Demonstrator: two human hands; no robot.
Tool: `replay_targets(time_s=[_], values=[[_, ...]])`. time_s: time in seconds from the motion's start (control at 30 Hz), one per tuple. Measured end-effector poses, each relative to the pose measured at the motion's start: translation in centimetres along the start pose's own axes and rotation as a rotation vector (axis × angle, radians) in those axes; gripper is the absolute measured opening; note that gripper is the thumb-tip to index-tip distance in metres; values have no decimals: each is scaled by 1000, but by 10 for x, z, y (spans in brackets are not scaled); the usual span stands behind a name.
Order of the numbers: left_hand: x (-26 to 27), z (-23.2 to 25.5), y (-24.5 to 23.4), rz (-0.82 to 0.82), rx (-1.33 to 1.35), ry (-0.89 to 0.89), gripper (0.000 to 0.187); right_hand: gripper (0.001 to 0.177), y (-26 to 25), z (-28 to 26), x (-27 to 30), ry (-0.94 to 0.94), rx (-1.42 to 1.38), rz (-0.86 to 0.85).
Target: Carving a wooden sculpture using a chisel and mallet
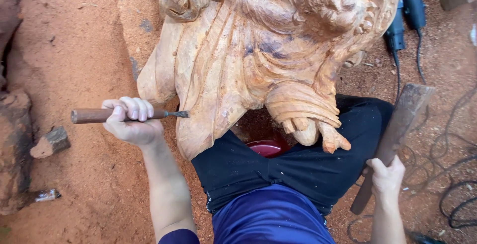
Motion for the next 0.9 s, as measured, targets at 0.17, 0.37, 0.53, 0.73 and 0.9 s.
replay_targets(time_s=[0.17,0.37,0.53,0.73,0.9], values=[[13,9,8,2,-31,82,14,12,-1,1,-4,2,-16,-55],[28,18,13,12,-49,158,13,17,-3,4,-7,35,45,-16],[35,21,16,20,-65,161,13,17,-1,4,-14,4,89,-38],[32,13,19,21,-29,174,15,22,-2,21,-30,0,147,8],[23,10,23,-47,-10,168,18,41,-12,61,-64,58,530,180]])
Point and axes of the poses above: each hand's wrist, its own x-axis away from the middle knuckle, its own y-axis out of the palm, z = x × y, the point moved 4 cm from there along -x, towards the middle knuckle, and after that the axes turned 12 degrees about y, right-handed, at the moved point
